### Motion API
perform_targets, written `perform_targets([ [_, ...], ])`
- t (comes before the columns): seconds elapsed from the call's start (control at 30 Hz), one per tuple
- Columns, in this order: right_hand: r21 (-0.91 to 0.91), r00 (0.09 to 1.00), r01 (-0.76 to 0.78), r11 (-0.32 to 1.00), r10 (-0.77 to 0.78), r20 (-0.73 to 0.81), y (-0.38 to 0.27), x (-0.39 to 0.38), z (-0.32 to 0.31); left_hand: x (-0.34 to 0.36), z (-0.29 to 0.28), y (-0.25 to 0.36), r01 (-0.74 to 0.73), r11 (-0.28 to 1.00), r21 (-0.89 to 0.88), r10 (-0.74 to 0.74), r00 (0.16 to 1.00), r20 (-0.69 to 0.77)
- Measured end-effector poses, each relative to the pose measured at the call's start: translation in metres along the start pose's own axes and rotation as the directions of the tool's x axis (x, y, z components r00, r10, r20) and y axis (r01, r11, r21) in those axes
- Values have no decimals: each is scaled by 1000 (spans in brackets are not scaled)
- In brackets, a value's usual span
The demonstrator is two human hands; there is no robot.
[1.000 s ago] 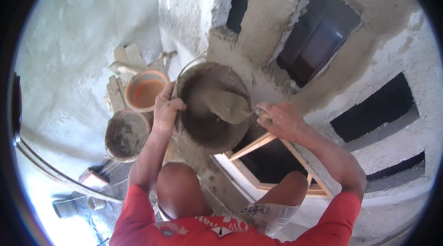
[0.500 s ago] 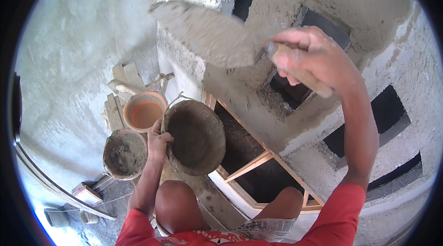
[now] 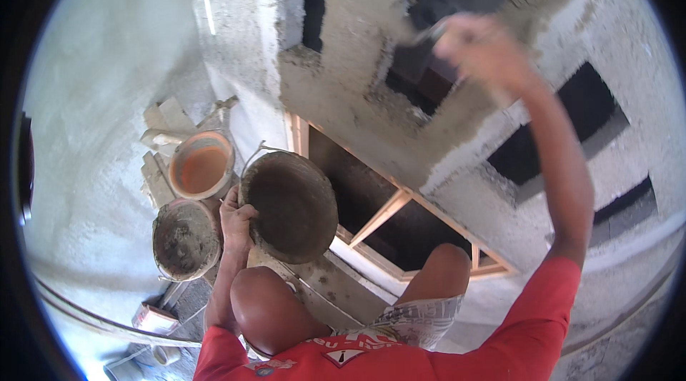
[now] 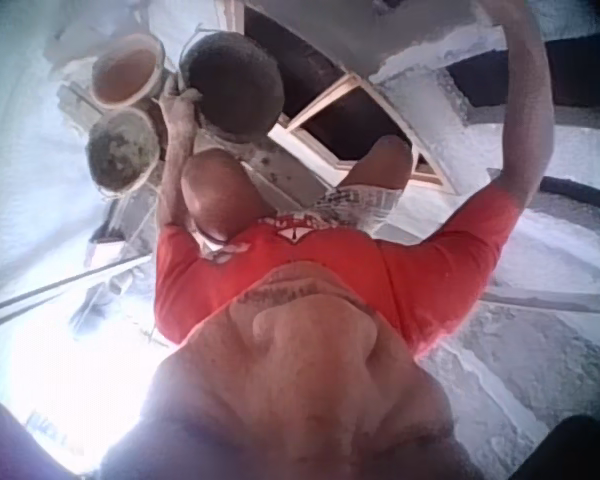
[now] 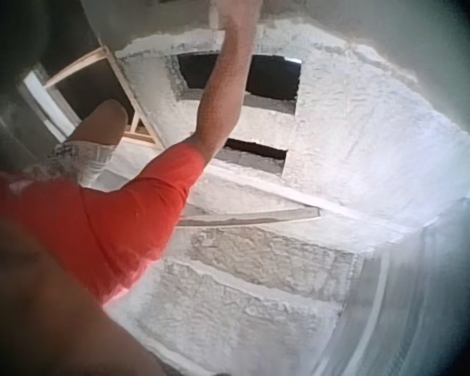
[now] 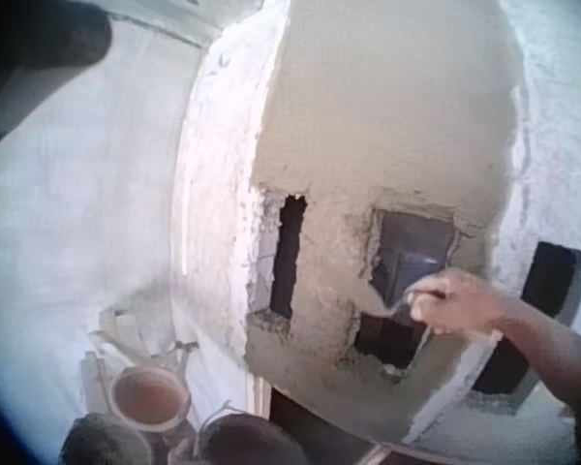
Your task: The person applies wet plaster to a wall around a window frame by hand and using a trowel, then stirs a bucket of plaster mixture.
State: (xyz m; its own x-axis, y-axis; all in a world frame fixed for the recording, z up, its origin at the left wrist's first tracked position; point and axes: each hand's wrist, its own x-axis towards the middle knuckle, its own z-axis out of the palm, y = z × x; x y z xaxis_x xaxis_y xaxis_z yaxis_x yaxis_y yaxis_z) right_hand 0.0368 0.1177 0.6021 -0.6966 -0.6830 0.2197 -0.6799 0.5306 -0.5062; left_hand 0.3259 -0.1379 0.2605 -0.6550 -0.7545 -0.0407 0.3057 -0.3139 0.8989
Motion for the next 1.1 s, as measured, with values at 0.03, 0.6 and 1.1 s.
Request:
perform_targets([
  [0.03,42,983,62,997,-68,170,16,-14,26,2,-1,-4,10,1000,-12,-10,1000,18],
  [0.6,-478,803,541,692,-255,539,40,-120,164,1,73,47,43,995,91,-71,938,338],
  [1.1,-285,831,289,914,-92,548,81,-151,154,-1,165,75,54,987,152,-127,841,527],
])
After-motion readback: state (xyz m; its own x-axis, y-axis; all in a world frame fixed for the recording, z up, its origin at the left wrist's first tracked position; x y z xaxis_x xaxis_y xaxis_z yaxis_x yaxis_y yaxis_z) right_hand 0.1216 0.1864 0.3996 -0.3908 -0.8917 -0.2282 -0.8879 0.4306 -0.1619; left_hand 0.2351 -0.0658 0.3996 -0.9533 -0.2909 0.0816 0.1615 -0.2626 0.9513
